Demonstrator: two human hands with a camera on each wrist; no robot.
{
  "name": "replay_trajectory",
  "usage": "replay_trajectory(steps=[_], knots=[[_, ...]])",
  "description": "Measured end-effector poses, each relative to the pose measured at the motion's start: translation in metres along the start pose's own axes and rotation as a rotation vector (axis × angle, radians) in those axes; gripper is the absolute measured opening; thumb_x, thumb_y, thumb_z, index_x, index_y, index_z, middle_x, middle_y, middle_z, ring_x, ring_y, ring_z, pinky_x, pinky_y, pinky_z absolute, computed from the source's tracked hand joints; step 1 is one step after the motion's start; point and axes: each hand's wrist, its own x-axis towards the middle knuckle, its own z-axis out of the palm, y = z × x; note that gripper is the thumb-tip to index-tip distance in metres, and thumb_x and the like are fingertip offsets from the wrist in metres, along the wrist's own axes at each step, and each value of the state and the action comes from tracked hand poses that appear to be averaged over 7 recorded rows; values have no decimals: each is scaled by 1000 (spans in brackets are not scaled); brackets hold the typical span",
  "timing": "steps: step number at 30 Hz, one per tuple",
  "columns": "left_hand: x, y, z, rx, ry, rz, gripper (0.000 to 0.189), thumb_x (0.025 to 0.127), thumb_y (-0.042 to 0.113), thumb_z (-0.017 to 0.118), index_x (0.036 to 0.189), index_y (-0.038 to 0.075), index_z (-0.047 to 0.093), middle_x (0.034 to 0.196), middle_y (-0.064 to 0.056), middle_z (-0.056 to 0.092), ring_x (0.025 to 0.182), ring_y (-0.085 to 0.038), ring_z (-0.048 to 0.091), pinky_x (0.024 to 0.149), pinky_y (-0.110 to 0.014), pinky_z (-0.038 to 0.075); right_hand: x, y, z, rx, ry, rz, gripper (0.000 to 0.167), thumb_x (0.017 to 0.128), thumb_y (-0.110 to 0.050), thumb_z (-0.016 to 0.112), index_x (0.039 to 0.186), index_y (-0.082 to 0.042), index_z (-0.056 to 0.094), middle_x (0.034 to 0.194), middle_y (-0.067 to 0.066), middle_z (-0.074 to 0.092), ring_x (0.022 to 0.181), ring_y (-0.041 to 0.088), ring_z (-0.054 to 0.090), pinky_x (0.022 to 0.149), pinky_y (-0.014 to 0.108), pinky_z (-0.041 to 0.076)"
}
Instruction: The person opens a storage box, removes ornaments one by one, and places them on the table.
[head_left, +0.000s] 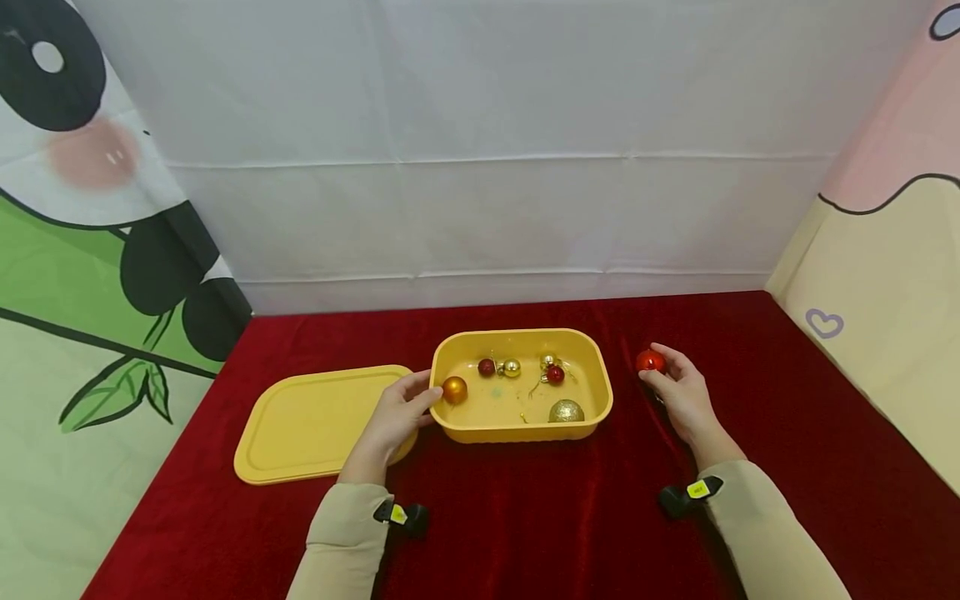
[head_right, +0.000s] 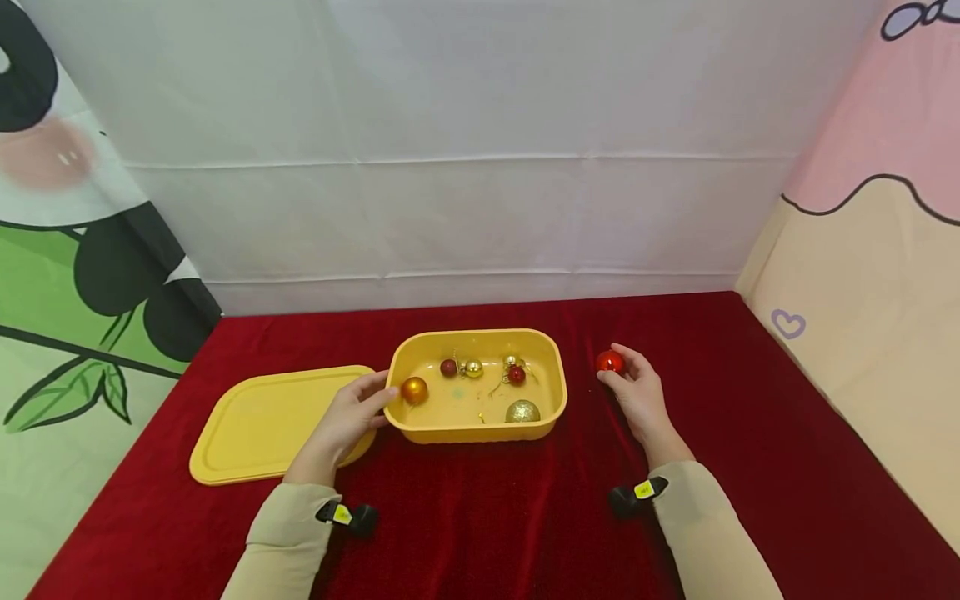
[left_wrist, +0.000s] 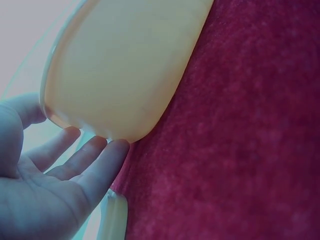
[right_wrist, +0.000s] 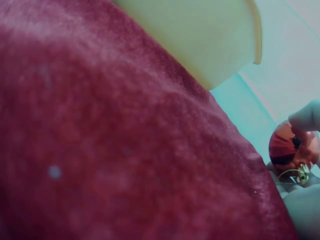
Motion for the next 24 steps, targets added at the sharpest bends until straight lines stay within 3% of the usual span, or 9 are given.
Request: replay_trajectory(steps=[6, 17, 24], knots=[[0, 0, 0, 0, -4, -1, 49, 96, 19, 55, 140, 5, 41, 136, -20, 47, 118, -33, 54, 92, -38, 52, 0, 2, 0, -1, 5, -1, 61, 89, -4, 60, 143, -1, 33, 138, 13, 40, 104, 2, 46, 79, 5, 44], [0, -1, -2, 1, -18, 4, 49, 96, 19, 54, 141, 5, 40, 140, -19, 45, 121, -34, 52, 94, -39, 51, 2, 3, 2, -6, 49, -14, 61, 87, 1, 59, 142, 0, 34, 135, 11, 40, 110, 7, 45, 80, 3, 43], [1, -1, -2, -10, -24, 5, 48, 96, 18, 54, 141, 5, 41, 140, -19, 45, 122, -34, 52, 95, -40, 51, 3, 5, 1, -96, 130, -32, 58, 86, -2, 61, 140, -3, 37, 138, 12, 41, 120, 16, 45, 85, 3, 39]])
